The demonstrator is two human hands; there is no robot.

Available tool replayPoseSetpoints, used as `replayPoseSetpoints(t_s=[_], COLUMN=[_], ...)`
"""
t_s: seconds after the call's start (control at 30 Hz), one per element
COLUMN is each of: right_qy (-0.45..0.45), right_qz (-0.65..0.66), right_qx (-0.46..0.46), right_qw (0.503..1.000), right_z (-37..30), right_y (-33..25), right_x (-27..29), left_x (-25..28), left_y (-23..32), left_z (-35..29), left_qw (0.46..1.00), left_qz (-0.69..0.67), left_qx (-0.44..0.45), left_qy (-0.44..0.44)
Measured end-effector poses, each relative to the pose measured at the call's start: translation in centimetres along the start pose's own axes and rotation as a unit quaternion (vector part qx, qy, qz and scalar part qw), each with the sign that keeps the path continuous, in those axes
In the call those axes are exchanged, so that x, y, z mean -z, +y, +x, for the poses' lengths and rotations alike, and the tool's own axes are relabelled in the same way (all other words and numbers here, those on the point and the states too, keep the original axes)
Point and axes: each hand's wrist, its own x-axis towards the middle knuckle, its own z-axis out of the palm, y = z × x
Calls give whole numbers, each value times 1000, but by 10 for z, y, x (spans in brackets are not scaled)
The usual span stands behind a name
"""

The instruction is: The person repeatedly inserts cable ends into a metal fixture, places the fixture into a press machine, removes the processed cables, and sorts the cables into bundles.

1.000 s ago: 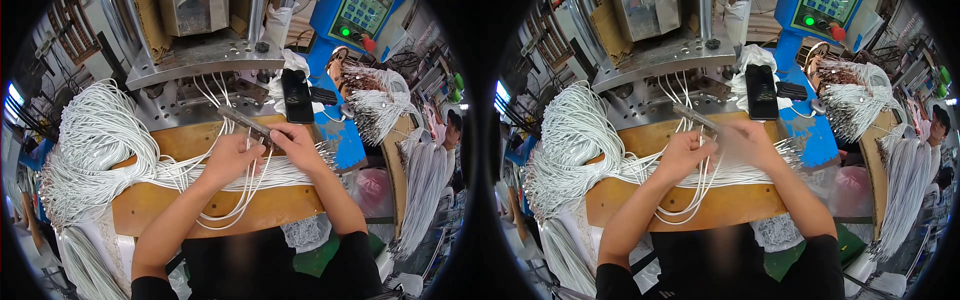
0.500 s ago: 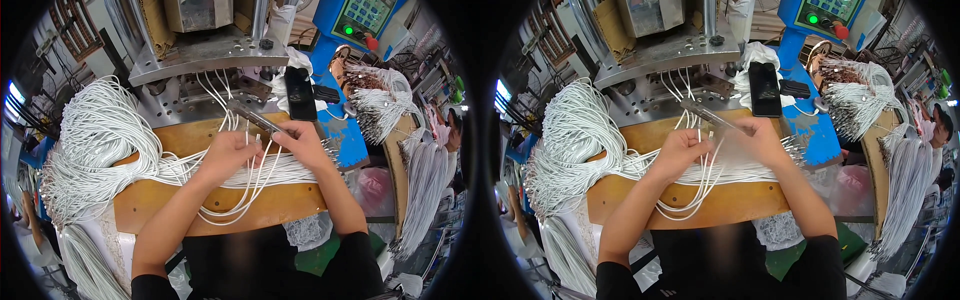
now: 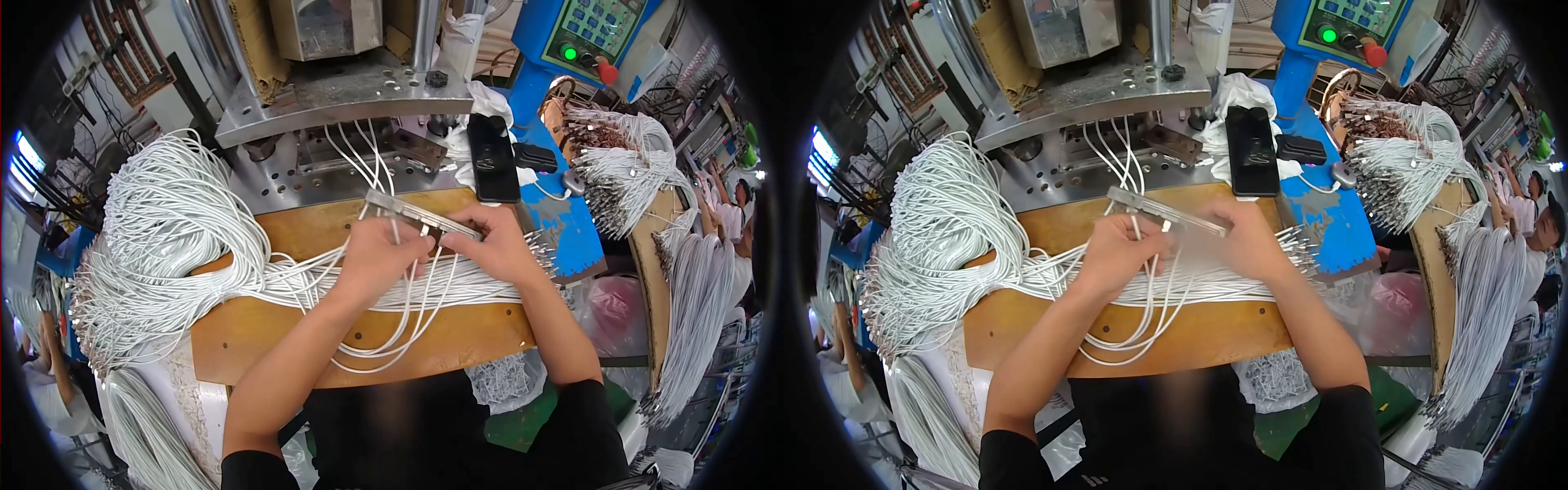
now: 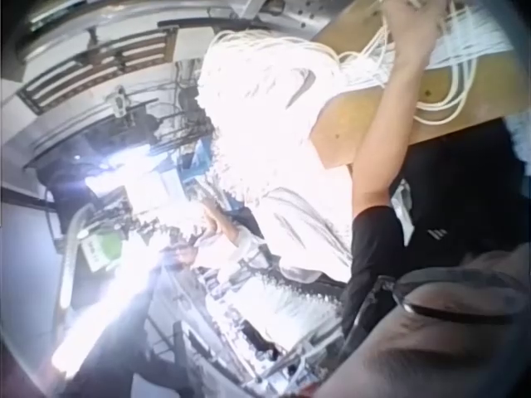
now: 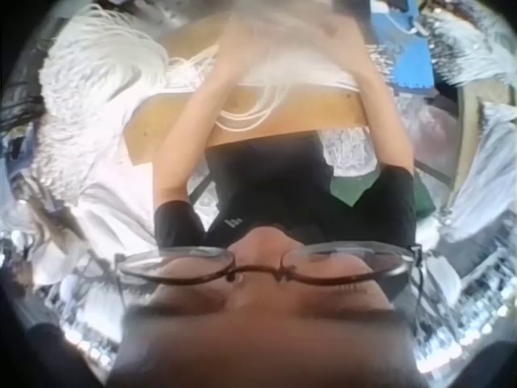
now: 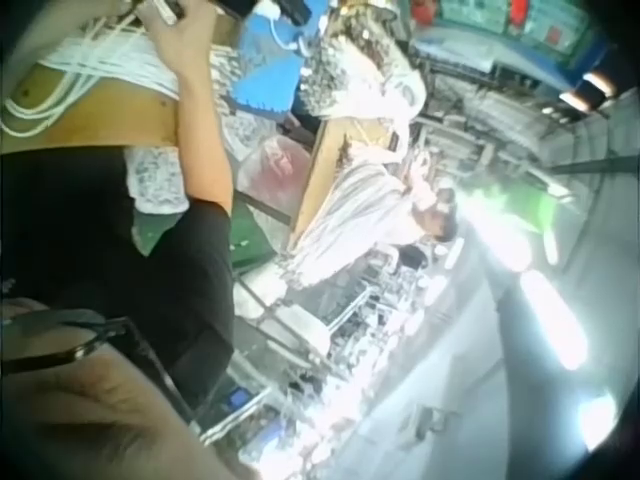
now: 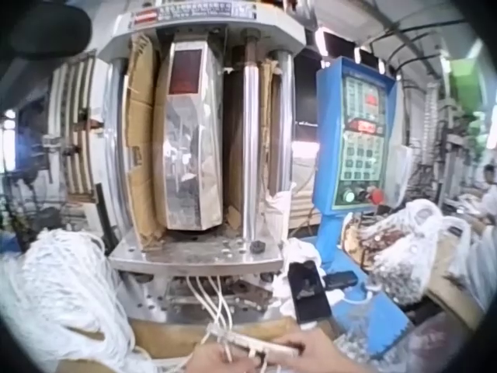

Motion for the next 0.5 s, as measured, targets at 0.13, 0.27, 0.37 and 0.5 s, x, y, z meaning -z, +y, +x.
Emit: replayPoseSetpoints(t_s=[0.13, 0.27, 0.37, 0.5], right_qy=[-16, 5, 3, 9], right_qz=[102, 129, 133, 108], right_qx=[-93, -89, -93, -60], right_qw=[990, 988, 987, 992], right_z=[-4, -2, -2, -3], right_y=[-9, -3, -8, 2], right_x=[0, -6, -4, -4], left_x=[0, 0, 3, 4], left_y=[3, 2, 4, 0], left_z=[-2, -5, -3, 0], left_qw=[996, 996, 999, 999], left_qz=[-81, -88, -52, -40], left_qx=[25, 19, 6, -4], left_qy=[-11, -3, -9, -19])
